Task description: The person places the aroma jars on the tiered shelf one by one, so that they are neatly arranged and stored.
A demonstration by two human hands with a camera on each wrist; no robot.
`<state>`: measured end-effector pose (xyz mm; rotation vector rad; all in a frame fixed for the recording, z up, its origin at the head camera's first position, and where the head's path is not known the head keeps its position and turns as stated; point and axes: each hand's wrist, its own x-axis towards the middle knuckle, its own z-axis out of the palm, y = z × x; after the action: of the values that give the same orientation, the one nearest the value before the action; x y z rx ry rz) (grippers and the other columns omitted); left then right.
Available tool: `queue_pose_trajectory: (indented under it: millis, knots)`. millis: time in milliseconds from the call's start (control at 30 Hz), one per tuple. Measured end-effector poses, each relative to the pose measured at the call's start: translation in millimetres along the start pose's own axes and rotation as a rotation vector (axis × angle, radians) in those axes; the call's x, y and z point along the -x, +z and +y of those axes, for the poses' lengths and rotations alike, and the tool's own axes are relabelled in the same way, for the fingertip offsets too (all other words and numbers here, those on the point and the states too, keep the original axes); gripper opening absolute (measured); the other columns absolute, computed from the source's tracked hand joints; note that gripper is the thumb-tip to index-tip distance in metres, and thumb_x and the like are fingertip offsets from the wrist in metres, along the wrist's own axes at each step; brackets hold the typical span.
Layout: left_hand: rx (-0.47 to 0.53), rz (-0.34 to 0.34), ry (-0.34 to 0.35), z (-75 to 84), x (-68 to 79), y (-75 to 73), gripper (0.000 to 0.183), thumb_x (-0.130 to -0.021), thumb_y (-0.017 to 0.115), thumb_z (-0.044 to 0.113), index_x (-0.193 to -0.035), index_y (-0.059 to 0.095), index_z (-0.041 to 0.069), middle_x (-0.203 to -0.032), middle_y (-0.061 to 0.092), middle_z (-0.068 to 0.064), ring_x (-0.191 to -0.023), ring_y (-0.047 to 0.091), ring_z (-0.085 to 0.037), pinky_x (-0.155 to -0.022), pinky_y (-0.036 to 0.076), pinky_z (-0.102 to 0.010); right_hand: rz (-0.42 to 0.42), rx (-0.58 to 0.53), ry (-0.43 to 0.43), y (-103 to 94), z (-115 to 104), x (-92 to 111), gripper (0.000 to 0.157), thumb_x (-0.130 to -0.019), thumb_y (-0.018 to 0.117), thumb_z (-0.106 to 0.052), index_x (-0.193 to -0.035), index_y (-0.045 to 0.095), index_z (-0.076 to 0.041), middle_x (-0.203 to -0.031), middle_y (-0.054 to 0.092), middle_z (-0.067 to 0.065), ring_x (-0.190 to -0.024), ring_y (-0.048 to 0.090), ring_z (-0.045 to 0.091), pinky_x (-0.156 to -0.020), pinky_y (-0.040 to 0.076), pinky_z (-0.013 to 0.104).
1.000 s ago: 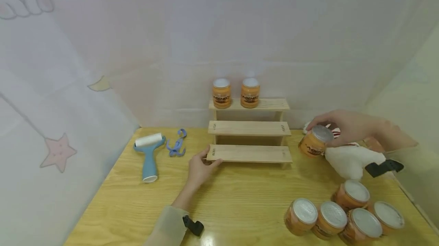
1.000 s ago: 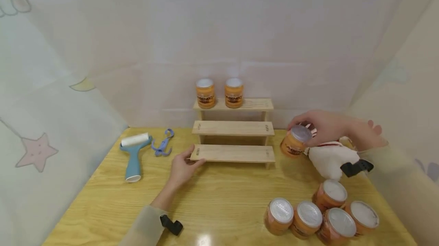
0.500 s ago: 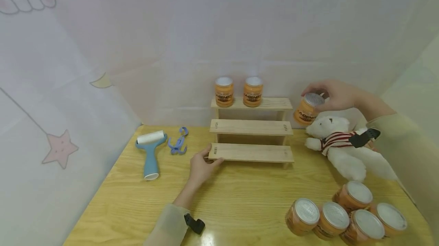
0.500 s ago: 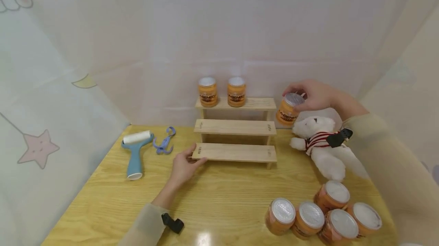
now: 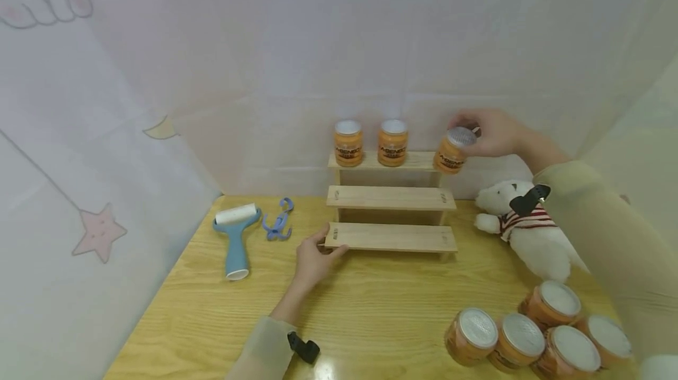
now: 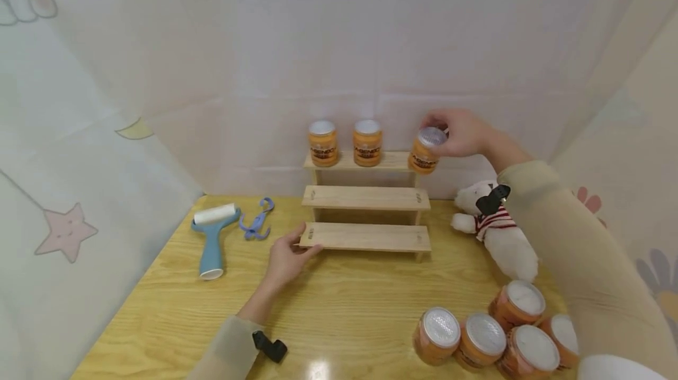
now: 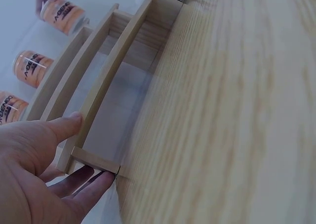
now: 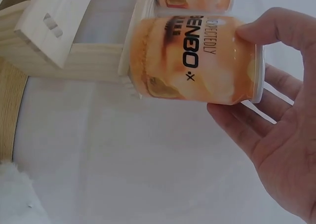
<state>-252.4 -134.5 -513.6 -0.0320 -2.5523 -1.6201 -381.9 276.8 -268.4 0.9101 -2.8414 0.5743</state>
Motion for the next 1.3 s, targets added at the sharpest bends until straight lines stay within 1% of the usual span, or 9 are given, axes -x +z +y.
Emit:
queue_pose_trajectory:
  millis: [200,300,433,600,700,767,867,1067,1300]
  knots:
    - [-0.03,-0.006,0.002,1.0,0.3,0.2,0.08,-0.092,0.087,0.033,-0.158,0.05,0.008,-0.16,0.054,-0.017,-0.12,0.071,-0.041,-0.098,0.063,-0.051,0.061,-0.024,0.001,4.8,-4.7,-9.3,0.044,-0.084,0.079,-0.009,-0.125,0.067,0.0,-0.123,0.073,0.023,-0.111,0.07,0.042,-0.091,0.059,0.056]
    - [-0.029,-0.008,0.002,1.6,-0.2,0.8,0.08,-0.091,0.087,0.034,-0.158,0.05,0.009,-0.16,0.054,-0.017,-0.118,0.072,-0.039,-0.097,0.064,-0.05,0.083,-0.019,0.035,8.1,-7.2,-13.2,0.044,-0.084,0.079,-0.012,-0.125,0.069,-0.002,-0.124,0.072,0.023,-0.11,0.071,0.044,-0.09,0.059,0.057]
    - [-0.021,-0.009,0.006,1.1,-0.4,2.7,0.08,-0.091,0.088,0.032,-0.157,0.051,0.006,-0.159,0.054,-0.018,-0.116,0.074,-0.038,-0.096,0.064,-0.048,0.111,-0.017,0.051,13.7,-6.5,-17.5,0.046,-0.084,0.08,-0.012,-0.127,0.071,-0.001,-0.128,0.071,0.025,-0.112,0.07,0.046,-0.093,0.059,0.06]
    - [-0.017,-0.004,-0.001,1.4,-0.7,5.4,0.08,-0.09,0.088,0.031,-0.157,0.051,0.008,-0.159,0.054,-0.017,-0.12,0.072,-0.04,-0.099,0.063,-0.049,0.146,-0.017,0.037,17.4,-3.3,-20.0,0.047,-0.082,0.077,-0.008,-0.129,0.072,0.0,-0.128,0.072,0.024,-0.111,0.068,0.042,-0.088,0.058,0.052]
    - [-0.016,-0.003,-0.008,1.9,-0.8,5.3,0.08,-0.091,0.088,0.031,-0.158,0.051,0.01,-0.16,0.054,-0.016,-0.122,0.071,-0.04,-0.099,0.063,-0.05,0.155,-0.03,0.047,19.3,-2.7,-20.4,0.048,-0.084,0.075,-0.008,-0.131,0.071,0.0,-0.128,0.071,0.024,-0.107,0.069,0.04,-0.085,0.058,0.047]
    - [-0.016,-0.001,-0.008,2.4,-0.8,4.7,0.079,-0.091,0.088,0.03,-0.158,0.051,0.01,-0.16,0.054,-0.015,-0.122,0.071,-0.041,-0.1,0.063,-0.05,0.167,-0.039,0.05,21.3,-2.6,-19.9,0.045,-0.086,0.074,-0.008,-0.131,0.071,-0.001,-0.129,0.071,0.024,-0.106,0.07,0.04,-0.086,0.06,0.048]
    - [-0.016,-0.004,-0.013,2.7,-1.1,3.6,0.08,-0.09,0.088,0.031,-0.158,0.051,0.011,-0.16,0.054,-0.014,-0.121,0.072,-0.04,-0.099,0.063,-0.049,0.191,-0.062,0.049,23.9,-3.9,-18.1,0.04,-0.088,0.073,-0.006,-0.128,0.074,0.0,-0.134,0.07,0.023,-0.111,0.07,0.042,-0.09,0.062,0.054]
    - [-0.021,0.002,0.006,1.2,-1.8,2.2,0.079,-0.091,0.088,0.032,-0.158,0.051,0.011,-0.159,0.055,-0.016,-0.113,0.076,-0.037,-0.094,0.065,-0.047,0.218,-0.122,0.079,26.2,-12.7,-14.6,0.033,-0.091,0.073,-0.005,-0.122,0.077,0.004,-0.136,0.068,0.024,-0.119,0.068,0.045,-0.101,0.06,0.06]
    - [-0.029,0.0,0.022,1.0,-3.0,1.5,0.079,-0.091,0.088,0.032,-0.157,0.051,0.01,-0.158,0.056,-0.017,-0.112,0.076,-0.037,-0.094,0.065,-0.048,0.249,-0.115,0.101,29.5,-12.0,-14.1,0.029,-0.092,0.074,-0.005,-0.12,0.079,0.001,-0.136,0.068,0.024,-0.12,0.068,0.044,-0.099,0.059,0.061]
